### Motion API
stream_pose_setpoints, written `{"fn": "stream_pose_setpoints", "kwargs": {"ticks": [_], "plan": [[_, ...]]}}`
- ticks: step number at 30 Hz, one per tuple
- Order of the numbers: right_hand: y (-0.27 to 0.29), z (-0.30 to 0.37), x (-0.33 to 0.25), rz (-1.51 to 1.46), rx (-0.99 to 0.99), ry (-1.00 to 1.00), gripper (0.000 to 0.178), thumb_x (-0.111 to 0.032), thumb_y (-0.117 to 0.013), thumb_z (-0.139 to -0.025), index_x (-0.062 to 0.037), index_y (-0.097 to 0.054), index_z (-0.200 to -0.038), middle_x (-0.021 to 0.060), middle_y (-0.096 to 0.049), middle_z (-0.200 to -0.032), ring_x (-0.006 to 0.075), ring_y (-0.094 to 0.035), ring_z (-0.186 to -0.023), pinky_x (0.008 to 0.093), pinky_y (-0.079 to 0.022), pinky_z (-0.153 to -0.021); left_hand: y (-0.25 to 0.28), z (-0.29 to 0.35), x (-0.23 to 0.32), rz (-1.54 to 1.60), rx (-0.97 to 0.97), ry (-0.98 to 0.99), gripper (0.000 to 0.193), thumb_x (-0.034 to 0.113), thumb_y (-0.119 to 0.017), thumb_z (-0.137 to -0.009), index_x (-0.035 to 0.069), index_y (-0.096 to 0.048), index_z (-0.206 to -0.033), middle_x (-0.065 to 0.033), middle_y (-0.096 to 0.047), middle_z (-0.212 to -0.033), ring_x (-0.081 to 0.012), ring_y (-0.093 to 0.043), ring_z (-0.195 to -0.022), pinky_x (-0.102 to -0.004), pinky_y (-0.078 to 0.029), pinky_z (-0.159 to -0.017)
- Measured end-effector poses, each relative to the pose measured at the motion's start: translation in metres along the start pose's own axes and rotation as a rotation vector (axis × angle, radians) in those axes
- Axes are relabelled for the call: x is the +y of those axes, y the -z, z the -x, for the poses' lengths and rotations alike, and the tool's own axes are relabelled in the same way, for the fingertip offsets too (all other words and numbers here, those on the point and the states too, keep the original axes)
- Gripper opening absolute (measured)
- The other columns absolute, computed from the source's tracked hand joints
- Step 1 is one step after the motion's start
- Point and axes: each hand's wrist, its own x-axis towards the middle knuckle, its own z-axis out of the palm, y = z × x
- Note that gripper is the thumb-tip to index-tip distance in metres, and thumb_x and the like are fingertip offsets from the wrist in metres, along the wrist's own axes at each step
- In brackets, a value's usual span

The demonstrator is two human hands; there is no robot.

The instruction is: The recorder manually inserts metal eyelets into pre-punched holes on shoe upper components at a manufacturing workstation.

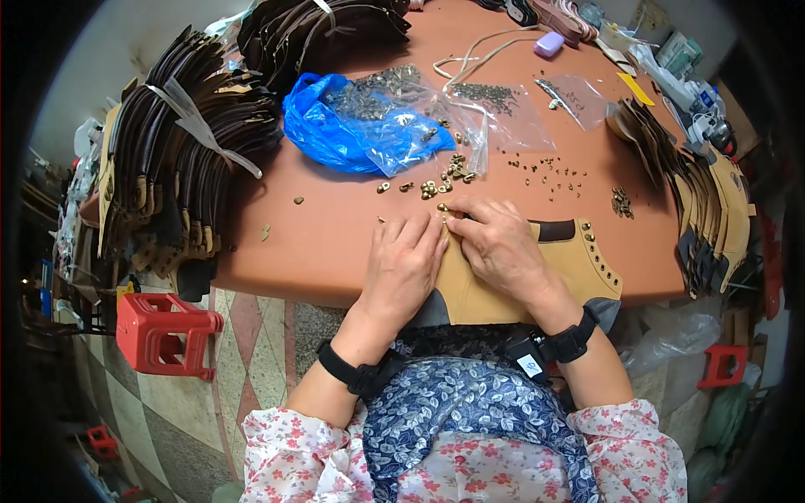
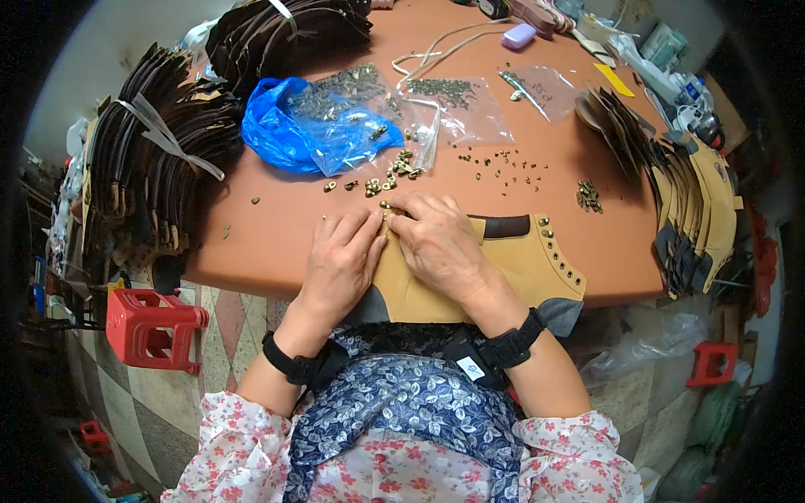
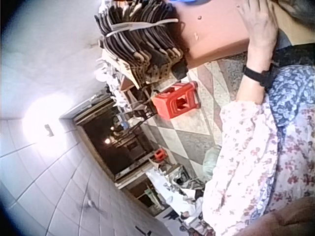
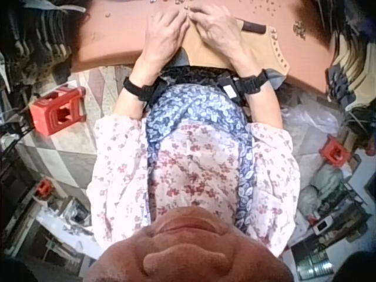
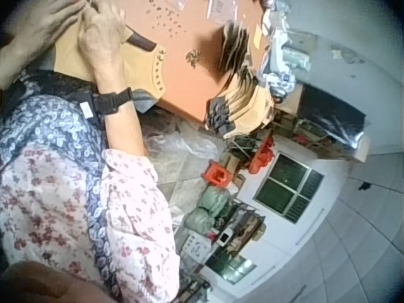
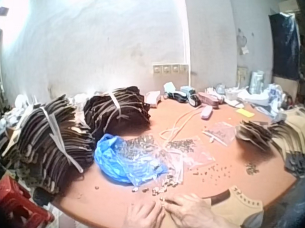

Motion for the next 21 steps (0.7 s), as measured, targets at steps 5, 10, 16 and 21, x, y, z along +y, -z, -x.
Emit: {"fn": "stream_pose_setpoints", "kwargs": {"ticks": [5, 10, 16, 21], "plan": [[-0.002, -0.001, 0.004, -0.13, 0.006, -0.044, 0.02, -0.005, -0.062, -0.086, -0.0035, -0.073, -0.102, 0.0101, -0.069, -0.109, 0.0274, -0.065, -0.1, 0.0397, -0.049, -0.087, 0.005, 0.001, 0.001, 0.017, 0.0, -0.022, 0.034, 0.012, -0.071, -0.087, 0.001, -0.067, -0.118, -0.0115, -0.065, -0.111, -0.03, -0.058, -0.096, -0.0408, -0.049, -0.083], [0.011, -0.008, 0.008, -0.597, 0.181, -0.358, 0.025, -0.003, -0.059, -0.09, 0.0003, -0.073, -0.11, 0.0117, -0.074, -0.096, 0.0167, -0.069, -0.08, 0.0296, -0.053, -0.071, 0.004, 0.001, 0.0, 0.012, 0.009, -0.033, 0.035, 0.014, -0.072, -0.086, 0.0, -0.067, -0.118, -0.0115, -0.065, -0.112, -0.0304, -0.059, -0.096, -0.0406, -0.05, -0.084], [0.057, -0.013, 0.046, -0.492, 0.155, -0.588, 0.024, -0.009, -0.063, -0.09, 0.0023, -0.073, -0.108, 0.0081, -0.072, -0.081, 0.0099, -0.062, -0.073, 0.0276, -0.051, -0.066, 0.003, 0.003, -0.001, 0.021, 0.019, -0.018, 0.036, 0.016, -0.073, -0.086, 0.0, -0.067, -0.117, -0.0117, -0.065, -0.113, -0.0306, -0.059, -0.097, -0.0403, -0.05, -0.085], [0.082, -0.022, 0.067, -0.155, -0.129, -0.754, 0.022, -0.016, -0.067, -0.091, 0.0, -0.074, -0.105, 0.0077, -0.073, -0.086, 0.01, -0.064, -0.078, 0.0269, -0.052, -0.072, 0.002, 0.003, -0.001, 0.007, 0.031, -0.01, 0.038, 0.016, -0.074, -0.084, -0.001, -0.067, -0.118, -0.0119, -0.065, -0.113, -0.0299, -0.058, -0.098, -0.0411, -0.048, -0.086]]}}
